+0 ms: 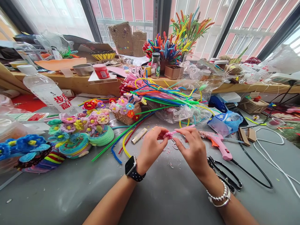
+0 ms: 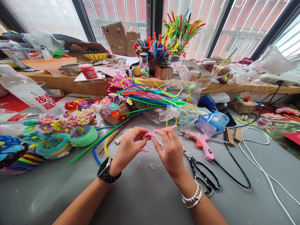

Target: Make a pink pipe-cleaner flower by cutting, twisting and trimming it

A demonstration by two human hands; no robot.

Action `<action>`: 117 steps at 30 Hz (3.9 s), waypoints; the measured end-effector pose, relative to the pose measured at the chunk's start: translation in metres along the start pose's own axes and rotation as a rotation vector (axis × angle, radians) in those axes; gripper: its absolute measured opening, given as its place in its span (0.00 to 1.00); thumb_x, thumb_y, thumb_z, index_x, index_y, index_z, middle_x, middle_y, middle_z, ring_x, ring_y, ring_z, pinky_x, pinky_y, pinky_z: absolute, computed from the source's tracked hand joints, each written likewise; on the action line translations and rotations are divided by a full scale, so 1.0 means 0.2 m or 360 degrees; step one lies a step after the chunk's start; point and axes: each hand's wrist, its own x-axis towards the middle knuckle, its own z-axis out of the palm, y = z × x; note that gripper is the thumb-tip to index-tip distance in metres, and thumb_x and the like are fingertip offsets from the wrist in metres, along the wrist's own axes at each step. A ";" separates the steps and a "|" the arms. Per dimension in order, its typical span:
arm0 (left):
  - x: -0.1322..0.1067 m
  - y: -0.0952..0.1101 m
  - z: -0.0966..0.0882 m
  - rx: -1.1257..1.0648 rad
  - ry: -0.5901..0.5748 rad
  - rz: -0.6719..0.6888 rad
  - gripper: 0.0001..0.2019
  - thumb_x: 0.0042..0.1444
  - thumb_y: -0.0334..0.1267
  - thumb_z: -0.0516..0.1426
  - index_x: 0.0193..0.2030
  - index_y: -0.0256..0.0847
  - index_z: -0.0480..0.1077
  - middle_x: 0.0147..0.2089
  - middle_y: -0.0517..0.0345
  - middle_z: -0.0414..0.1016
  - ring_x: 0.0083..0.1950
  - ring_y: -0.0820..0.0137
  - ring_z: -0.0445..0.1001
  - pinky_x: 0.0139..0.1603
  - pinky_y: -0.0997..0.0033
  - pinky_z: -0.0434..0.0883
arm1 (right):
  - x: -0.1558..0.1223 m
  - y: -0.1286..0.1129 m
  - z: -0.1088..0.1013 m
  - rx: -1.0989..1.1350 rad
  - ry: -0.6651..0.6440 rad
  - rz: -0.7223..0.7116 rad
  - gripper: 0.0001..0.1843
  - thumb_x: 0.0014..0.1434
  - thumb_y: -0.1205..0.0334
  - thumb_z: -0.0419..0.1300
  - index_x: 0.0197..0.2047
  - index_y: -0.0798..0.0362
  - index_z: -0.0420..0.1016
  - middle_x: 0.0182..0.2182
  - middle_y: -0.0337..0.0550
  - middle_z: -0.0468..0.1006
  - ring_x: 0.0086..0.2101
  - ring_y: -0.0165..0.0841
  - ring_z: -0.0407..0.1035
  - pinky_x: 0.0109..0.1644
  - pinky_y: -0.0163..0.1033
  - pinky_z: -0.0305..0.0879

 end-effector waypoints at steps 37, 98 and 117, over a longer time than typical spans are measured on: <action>-0.03 0.03 0.04 -0.0128 -0.0074 -0.0023 0.06 0.49 0.30 0.53 0.34 0.37 0.69 0.34 0.56 0.75 0.34 0.73 0.74 0.38 0.74 0.72 | -0.03 0.00 0.05 -0.0206 0.0197 -0.0286 0.05 0.53 0.71 0.54 0.33 0.53 0.69 0.28 0.44 0.69 0.31 0.34 0.65 0.37 0.40 0.64; 0.01 0.04 -0.01 -0.0359 -0.0292 -0.0324 0.07 0.48 0.39 0.55 0.31 0.38 0.68 0.29 0.56 0.72 0.32 0.70 0.73 0.27 0.77 0.69 | -0.01 0.00 0.00 -0.0235 0.0062 -0.0320 0.04 0.55 0.65 0.55 0.34 0.52 0.71 0.30 0.43 0.73 0.35 0.36 0.63 0.40 0.42 0.58; -0.03 0.06 0.06 -0.0464 -0.0007 -0.0203 0.05 0.49 0.36 0.55 0.29 0.35 0.66 0.31 0.57 0.69 0.32 0.74 0.71 0.33 0.75 0.70 | -0.01 -0.05 0.02 -0.0034 0.0282 0.0046 0.03 0.49 0.68 0.57 0.26 0.53 0.67 0.29 0.42 0.66 0.35 0.37 0.62 0.40 0.44 0.59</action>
